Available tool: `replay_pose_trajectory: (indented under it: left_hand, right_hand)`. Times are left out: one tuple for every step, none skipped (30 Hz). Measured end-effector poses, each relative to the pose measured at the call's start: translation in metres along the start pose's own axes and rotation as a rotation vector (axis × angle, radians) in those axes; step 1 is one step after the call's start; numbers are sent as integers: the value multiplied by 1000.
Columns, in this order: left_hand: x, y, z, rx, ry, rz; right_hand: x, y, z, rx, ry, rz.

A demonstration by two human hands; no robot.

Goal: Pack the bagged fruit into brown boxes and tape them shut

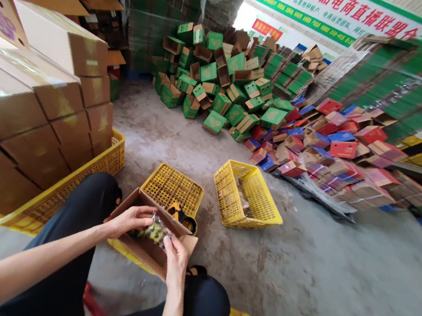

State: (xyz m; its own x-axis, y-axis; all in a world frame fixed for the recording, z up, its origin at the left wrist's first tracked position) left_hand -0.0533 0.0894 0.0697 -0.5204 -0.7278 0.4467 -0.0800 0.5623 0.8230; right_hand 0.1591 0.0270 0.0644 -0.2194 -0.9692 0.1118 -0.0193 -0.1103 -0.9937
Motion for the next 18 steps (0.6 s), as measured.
replay_pose_trajectory:
  left_hand:
    - [-1, -2, 1, -26, 21, 8]
    - [-2, -5, 1, -51, 35, 11]
    - [-3, -8, 2, -73, 46, 9]
    - [-4, -11, 3, -91, 58, 2]
    - [-5, -13, 3, -107, 70, -9]
    - [-6, -16, 4, -122, 84, -22]
    - [-7, -18, 4, -135, 97, -34]
    - [-8, -19, 5, -143, 109, -44]
    - [-8, -19, 5, -144, 123, -54]
    - [-9, -19, 5, -142, 140, -64]
    - [-9, -18, 5, -139, 160, -74]
    - [-8, -17, 4, -140, 178, -84]
    - [-8, -15, 3, -145, 191, -92]
    - [-8, -14, 3, -155, 200, -100]
    - [-8, -12, 2, -168, 206, -110]
    - [-7, -10, 1, -184, 212, -123]
    - [-6, -9, 1, -197, 218, -134]
    - [-5, -8, 0, -201, 220, -138]
  right_hand:
    - [1, -1, -1, -9, -5, -2]
    - [1, -2, -1, -17, -15, -2]
    - [1, -2, -1, -20, -25, 4]
    - [1, -2, -1, -14, -35, 17]
    - [1, -3, -1, 3, -42, 37]
    - [1, -3, 0, 30, -47, 58]
    - [0, -3, 0, 60, -46, 76]
    - [0, -4, 1, 83, -40, 87]
    - [0, -4, 2, 96, -28, 87]
    - [0, -5, 2, 97, -14, 78]
    - [0, -5, 2, 83, 2, 64]
    - [1, -6, 3, 55, 18, 47]
    - [2, -7, 2, 20, 30, 30]
    - [3, -8, 2, -18, 38, 15]
    - [4, -9, 2, -56, 42, 4]
    - [4, -9, 1, -91, 39, -4]
    - [5, -10, 1, -118, 34, -5]
    - [5, -11, 1, -137, 28, -2]
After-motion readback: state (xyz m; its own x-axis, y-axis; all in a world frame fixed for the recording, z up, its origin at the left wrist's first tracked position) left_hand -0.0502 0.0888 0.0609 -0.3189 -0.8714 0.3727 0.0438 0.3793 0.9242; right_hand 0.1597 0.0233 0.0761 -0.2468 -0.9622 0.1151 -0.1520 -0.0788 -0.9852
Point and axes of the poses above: each hand's wrist, its own x-axis away from the middle knuckle, its own z-axis out of the back of the hand, y = z × x, the point moved 2 cm from there along -x, towards the middle knuckle, and after that the axes turned 13 degrees about z, right-handed, at the moved point
